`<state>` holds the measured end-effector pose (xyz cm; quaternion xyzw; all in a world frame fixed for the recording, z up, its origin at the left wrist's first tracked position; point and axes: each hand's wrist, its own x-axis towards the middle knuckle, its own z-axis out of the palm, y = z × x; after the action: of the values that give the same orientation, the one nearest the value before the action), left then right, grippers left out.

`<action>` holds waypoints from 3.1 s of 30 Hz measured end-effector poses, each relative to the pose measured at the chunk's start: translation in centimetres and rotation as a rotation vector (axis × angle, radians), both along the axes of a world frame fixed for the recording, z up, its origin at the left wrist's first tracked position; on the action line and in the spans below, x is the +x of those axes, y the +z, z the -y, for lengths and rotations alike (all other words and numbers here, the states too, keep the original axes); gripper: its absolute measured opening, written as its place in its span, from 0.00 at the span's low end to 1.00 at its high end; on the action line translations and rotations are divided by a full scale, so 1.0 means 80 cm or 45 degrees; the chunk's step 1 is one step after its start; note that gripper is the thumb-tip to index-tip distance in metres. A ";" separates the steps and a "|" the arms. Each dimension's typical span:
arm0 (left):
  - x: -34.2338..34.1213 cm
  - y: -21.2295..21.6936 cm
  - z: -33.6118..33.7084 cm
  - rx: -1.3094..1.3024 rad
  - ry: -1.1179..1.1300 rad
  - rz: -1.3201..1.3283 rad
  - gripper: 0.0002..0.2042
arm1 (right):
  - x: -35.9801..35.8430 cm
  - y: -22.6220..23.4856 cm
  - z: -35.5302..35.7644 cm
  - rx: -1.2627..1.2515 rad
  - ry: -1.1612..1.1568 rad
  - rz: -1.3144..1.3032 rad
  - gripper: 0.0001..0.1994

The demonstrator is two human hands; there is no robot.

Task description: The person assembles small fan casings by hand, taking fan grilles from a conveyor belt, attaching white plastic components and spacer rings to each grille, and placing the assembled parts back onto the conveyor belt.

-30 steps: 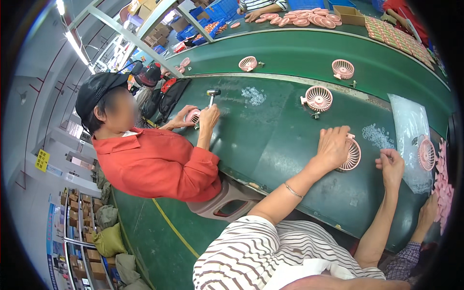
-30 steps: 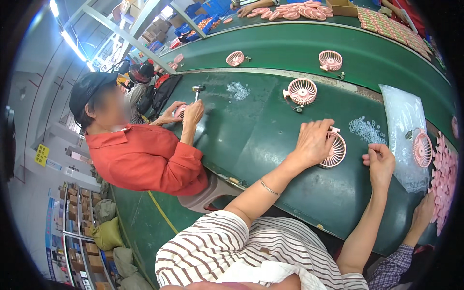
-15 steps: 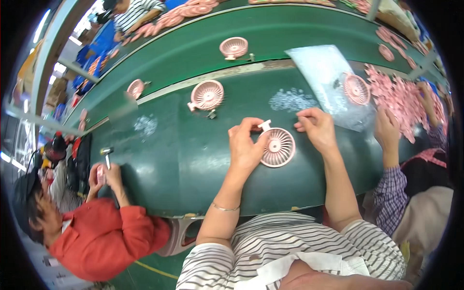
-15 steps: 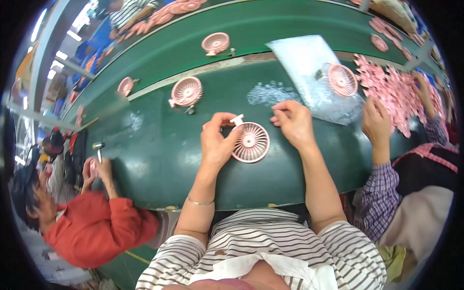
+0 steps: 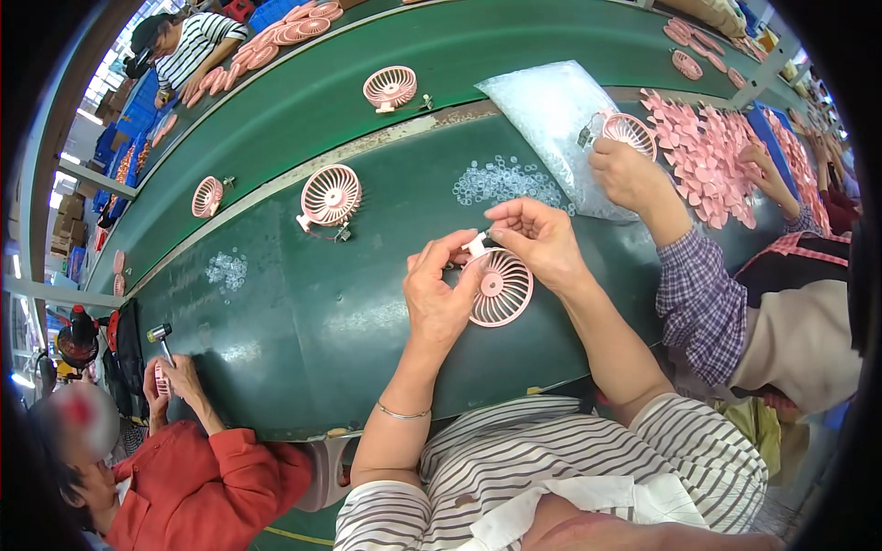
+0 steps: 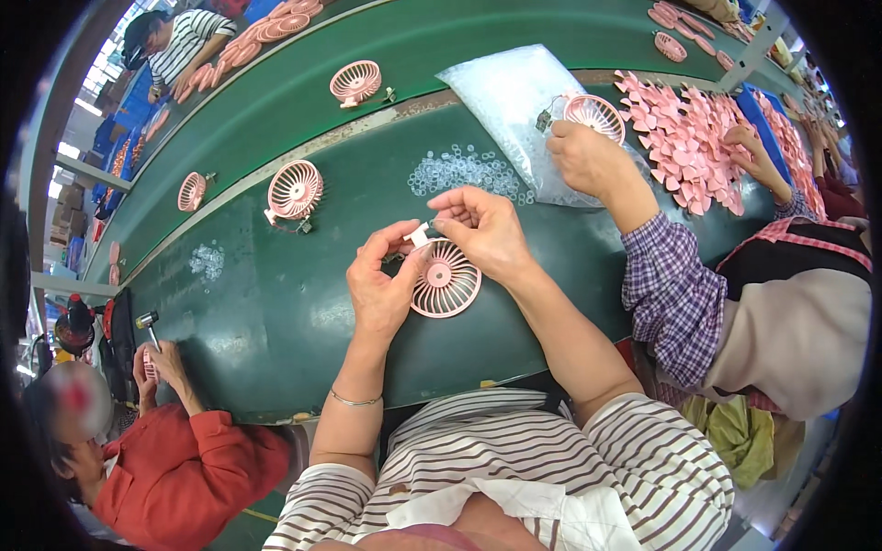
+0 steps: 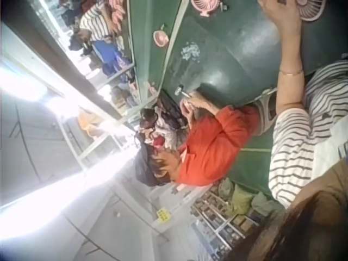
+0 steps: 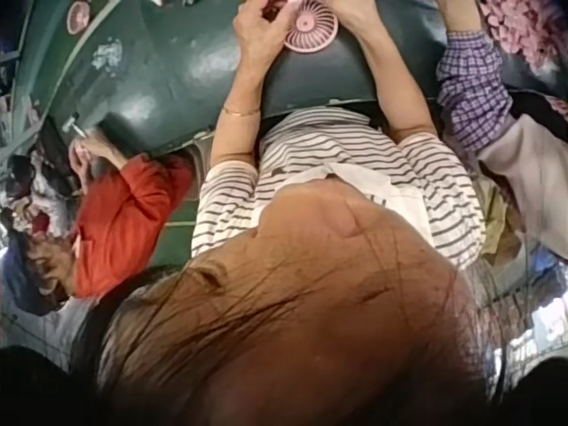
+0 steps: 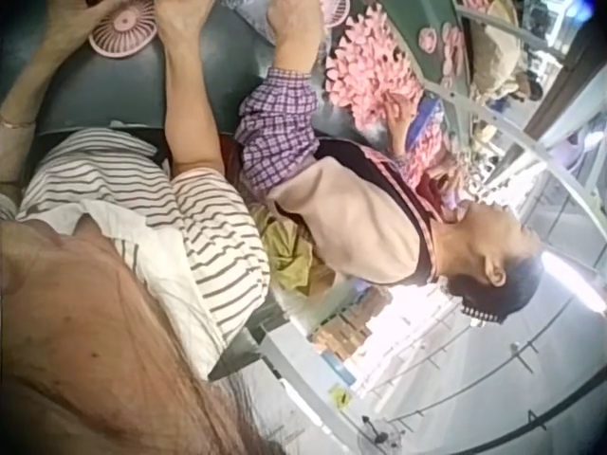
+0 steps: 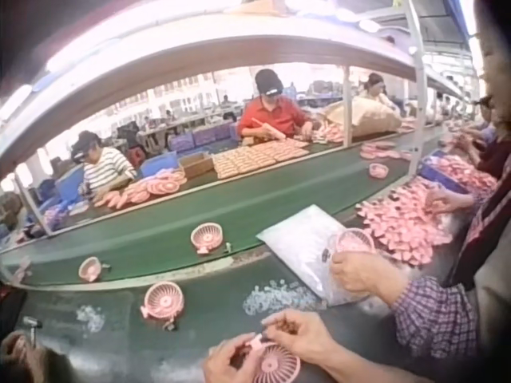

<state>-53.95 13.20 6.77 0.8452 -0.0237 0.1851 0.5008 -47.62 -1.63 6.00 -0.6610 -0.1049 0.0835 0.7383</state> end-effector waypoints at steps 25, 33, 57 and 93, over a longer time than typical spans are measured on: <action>0.009 -0.027 0.007 -0.013 0.068 0.112 0.13 | -0.004 -0.006 0.001 -0.225 -0.042 0.314 0.11; 0.000 -0.038 0.003 0.018 0.118 0.190 0.13 | -0.026 -0.007 -0.011 -0.549 -0.182 1.252 0.08; 0.014 -0.040 -0.004 -0.595 0.003 0.009 0.14 | 0.015 -0.050 0.009 -0.751 -0.436 0.829 0.09; 0.353 0.069 -0.041 0.095 0.305 0.087 0.09 | 0.022 -0.043 0.008 -0.392 -0.553 0.597 0.02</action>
<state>-25.68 16.49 12.30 0.8532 0.0534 0.2713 0.4422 -45.84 -2.30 2.57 -0.7726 -0.1148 -0.2145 0.5864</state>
